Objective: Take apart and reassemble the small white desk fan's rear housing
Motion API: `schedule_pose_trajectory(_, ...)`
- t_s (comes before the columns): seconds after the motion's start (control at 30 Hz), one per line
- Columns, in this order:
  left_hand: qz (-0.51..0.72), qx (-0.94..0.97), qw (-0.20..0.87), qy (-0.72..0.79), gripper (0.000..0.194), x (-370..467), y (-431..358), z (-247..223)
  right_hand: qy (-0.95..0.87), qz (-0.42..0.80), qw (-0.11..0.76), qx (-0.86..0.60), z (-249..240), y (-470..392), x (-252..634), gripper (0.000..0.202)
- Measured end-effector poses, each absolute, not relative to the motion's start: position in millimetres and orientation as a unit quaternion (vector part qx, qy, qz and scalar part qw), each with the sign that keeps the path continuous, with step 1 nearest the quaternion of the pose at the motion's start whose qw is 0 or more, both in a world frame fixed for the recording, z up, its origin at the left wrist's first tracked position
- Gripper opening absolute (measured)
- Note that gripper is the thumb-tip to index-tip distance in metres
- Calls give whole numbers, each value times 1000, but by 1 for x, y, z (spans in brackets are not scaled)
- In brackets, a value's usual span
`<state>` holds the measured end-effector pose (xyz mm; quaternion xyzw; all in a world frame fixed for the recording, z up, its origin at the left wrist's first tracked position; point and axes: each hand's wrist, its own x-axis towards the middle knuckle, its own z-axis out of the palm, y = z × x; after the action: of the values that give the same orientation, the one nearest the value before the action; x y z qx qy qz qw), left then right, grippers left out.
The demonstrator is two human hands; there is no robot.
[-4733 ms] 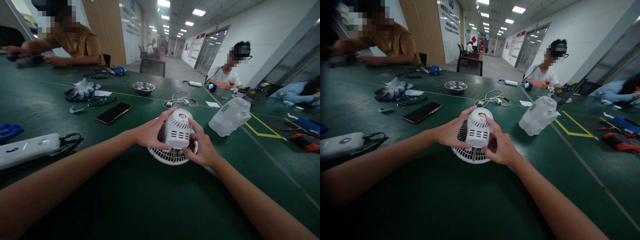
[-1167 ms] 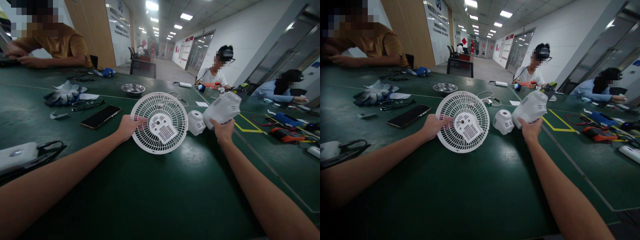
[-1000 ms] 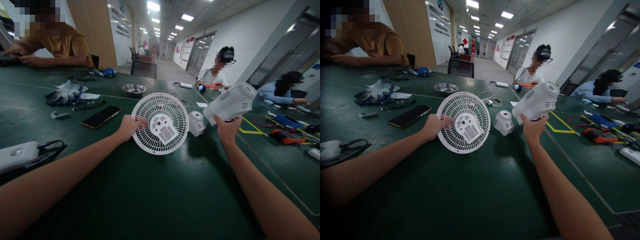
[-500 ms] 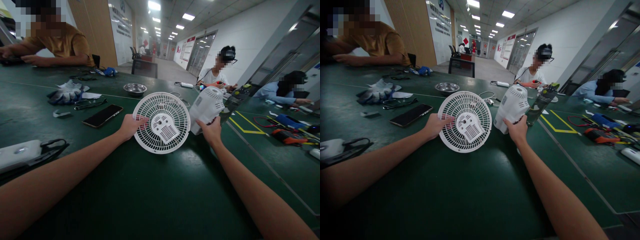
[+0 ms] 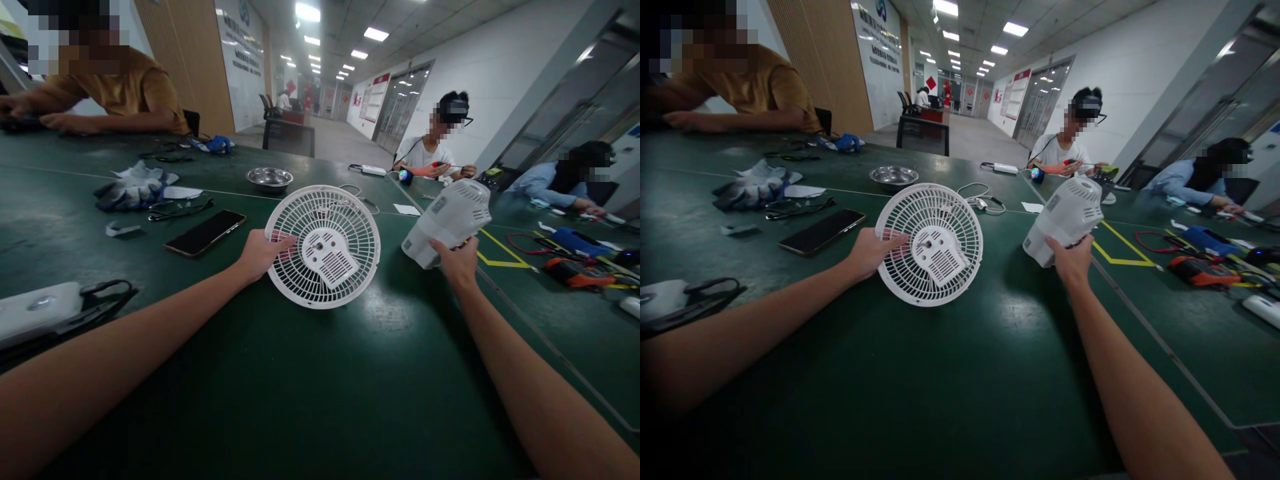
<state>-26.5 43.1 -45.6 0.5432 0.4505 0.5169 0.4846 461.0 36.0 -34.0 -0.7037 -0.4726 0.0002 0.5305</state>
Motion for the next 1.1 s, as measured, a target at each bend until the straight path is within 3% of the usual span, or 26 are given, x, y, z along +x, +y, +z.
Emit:
schedule_pose_trajectory(0.23,515,533,490,459,22,-28,49,-50,-470,-40,636,-611,-20,36,454,83)
schedule_pose_trajectory(0.83,515,540,476,465,20,-25,41,-42,-517,-63,629,-578,-11,28,451,70)
schedule_pose_trajectory(1.1,516,534,483,465,16,-23,39,-38,-491,-59,671,-553,-13,32,456,62)
